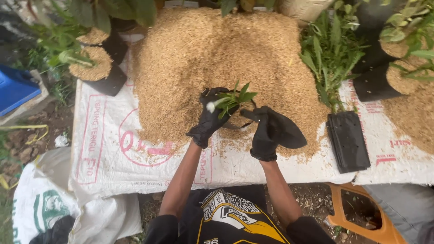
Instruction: A person is transplanting a small seedling into a black plastic pot, filling it with rice husks using a small hand trowel.
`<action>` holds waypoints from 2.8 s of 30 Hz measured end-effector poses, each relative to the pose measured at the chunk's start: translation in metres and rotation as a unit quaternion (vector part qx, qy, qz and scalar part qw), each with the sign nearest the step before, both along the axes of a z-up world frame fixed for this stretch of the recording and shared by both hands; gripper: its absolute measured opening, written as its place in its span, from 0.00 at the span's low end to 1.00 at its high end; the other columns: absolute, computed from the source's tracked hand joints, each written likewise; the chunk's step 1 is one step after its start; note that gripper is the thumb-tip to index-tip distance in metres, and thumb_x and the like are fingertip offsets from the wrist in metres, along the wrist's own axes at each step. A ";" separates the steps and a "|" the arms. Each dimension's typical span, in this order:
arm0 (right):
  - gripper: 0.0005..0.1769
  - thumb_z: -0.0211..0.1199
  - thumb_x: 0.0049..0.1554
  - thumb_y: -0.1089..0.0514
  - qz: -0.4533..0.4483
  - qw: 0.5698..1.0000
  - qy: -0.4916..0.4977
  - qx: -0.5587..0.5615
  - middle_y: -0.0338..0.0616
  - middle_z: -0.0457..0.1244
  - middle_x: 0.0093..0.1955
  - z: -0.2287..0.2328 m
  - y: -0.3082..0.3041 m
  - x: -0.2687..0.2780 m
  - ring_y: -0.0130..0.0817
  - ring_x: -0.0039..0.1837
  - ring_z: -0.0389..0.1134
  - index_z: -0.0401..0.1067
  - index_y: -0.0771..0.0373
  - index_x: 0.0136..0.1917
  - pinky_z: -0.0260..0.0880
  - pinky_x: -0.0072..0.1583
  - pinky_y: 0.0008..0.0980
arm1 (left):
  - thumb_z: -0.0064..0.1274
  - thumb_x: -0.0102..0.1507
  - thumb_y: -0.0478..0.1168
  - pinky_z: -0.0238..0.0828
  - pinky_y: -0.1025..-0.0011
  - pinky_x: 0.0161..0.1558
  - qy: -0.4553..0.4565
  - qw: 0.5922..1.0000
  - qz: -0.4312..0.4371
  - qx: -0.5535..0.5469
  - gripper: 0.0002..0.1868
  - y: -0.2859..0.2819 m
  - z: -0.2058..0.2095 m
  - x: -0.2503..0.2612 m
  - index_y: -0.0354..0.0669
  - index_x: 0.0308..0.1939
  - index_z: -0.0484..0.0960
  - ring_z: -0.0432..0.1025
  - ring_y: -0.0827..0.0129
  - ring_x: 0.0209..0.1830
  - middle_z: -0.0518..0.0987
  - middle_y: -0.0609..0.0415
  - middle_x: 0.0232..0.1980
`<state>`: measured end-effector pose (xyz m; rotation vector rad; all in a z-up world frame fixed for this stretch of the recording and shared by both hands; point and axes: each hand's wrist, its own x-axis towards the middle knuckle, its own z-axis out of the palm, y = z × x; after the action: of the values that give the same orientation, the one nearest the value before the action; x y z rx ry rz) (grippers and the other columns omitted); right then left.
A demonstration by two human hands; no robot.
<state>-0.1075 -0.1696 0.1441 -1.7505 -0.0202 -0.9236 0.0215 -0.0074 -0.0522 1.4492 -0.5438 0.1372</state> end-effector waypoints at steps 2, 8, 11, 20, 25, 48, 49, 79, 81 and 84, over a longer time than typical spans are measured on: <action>0.14 0.74 0.63 0.71 0.019 1.000 0.004 0.012 0.66 0.75 0.50 -0.006 0.009 -0.003 0.61 0.56 0.78 0.80 0.74 0.62 0.83 0.54 0.45 | 0.78 0.59 0.33 0.84 0.59 0.68 -0.028 0.998 0.036 0.046 0.36 0.014 0.192 -0.017 0.36 0.66 0.74 0.83 0.51 0.60 0.86 0.39 0.55; 0.14 0.73 0.64 0.71 0.041 0.998 0.013 0.034 0.66 0.75 0.50 -0.008 0.022 0.005 0.61 0.56 0.78 0.79 0.75 0.62 0.83 0.55 0.45 | 0.78 0.61 0.35 0.67 0.52 0.80 -0.065 0.997 0.037 0.026 0.45 0.025 0.213 -0.028 0.35 0.73 0.62 0.81 0.55 0.64 0.85 0.38 0.60; 0.13 0.72 0.64 0.71 0.035 0.998 0.018 0.044 0.67 0.75 0.50 -0.005 0.019 0.006 0.61 0.56 0.78 0.79 0.75 0.62 0.83 0.55 0.44 | 0.65 0.65 0.63 0.46 0.44 0.78 -0.129 0.940 0.125 0.291 0.17 0.023 0.169 -0.016 0.65 0.51 0.93 0.76 0.61 0.69 0.86 0.61 0.61; 0.12 0.69 0.66 0.70 0.028 0.997 0.035 0.065 0.67 0.75 0.50 -0.007 0.015 -0.026 0.61 0.55 0.78 0.79 0.76 0.62 0.82 0.55 0.44 | 0.79 0.57 0.46 0.49 0.50 0.76 -0.105 0.961 0.086 0.239 0.29 0.034 0.187 -0.022 0.65 0.62 0.91 0.75 0.56 0.72 0.88 0.54 0.63; 0.12 0.68 0.66 0.70 0.030 0.996 0.037 0.075 0.68 0.75 0.50 -0.009 0.027 -0.017 0.61 0.54 0.79 0.78 0.76 0.63 0.82 0.55 0.44 | 0.72 0.60 0.51 0.38 0.47 0.80 -0.100 0.959 0.071 0.254 0.25 0.039 0.208 -0.026 0.70 0.63 0.89 0.74 0.59 0.75 0.85 0.64 0.65; 0.10 0.62 0.70 0.70 0.024 0.989 0.053 0.138 0.70 0.75 0.50 0.004 -0.019 0.026 0.62 0.52 0.80 0.77 0.77 0.63 0.82 0.56 0.44 | 0.74 0.68 0.36 0.74 0.40 0.61 0.164 0.985 0.050 -0.001 0.31 0.012 0.169 -0.019 0.58 0.73 0.81 0.72 0.43 0.77 0.83 0.47 0.69; 0.10 0.61 0.70 0.70 0.024 0.988 0.054 0.143 0.70 0.75 0.50 0.004 -0.020 0.027 0.62 0.52 0.80 0.77 0.77 0.63 0.82 0.57 0.44 | 0.73 0.67 0.34 0.75 0.44 0.58 0.159 0.986 0.056 0.009 0.31 0.011 0.172 -0.020 0.55 0.72 0.81 0.74 0.40 0.74 0.84 0.43 0.67; 0.18 0.74 0.64 0.72 0.069 0.987 0.046 0.141 0.62 0.74 0.59 0.004 -0.023 0.073 0.56 0.63 0.77 0.78 0.68 0.66 0.85 0.62 0.46 | 0.64 0.66 0.29 0.82 0.50 0.61 0.191 0.976 0.081 0.063 0.25 0.013 0.209 -0.015 0.53 0.66 0.88 0.84 0.54 0.59 0.89 0.47 0.50; 0.18 0.75 0.62 0.72 0.082 0.983 0.033 0.163 0.62 0.74 0.59 0.011 -0.030 0.070 0.57 0.63 0.77 0.79 0.68 0.65 0.85 0.64 0.47 | 0.63 0.66 0.30 0.82 0.49 0.62 0.174 0.979 0.084 0.071 0.25 0.017 0.224 -0.024 0.55 0.66 0.87 0.84 0.55 0.59 0.90 0.49 0.51; 0.23 0.74 0.63 0.71 0.036 0.991 0.067 0.114 0.60 0.75 0.58 0.003 -0.050 0.054 0.51 0.59 0.80 0.77 0.68 0.70 0.83 0.65 0.49 | 0.61 0.66 0.31 0.26 0.25 0.83 0.094 0.993 0.020 0.062 0.25 0.032 0.244 -0.051 0.62 0.66 0.87 0.57 0.36 0.86 0.77 0.49 0.76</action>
<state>-0.0531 -0.2193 0.1473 -1.5855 0.1059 -0.7252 -0.0290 0.0245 0.1921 1.5756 -0.3740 -0.0012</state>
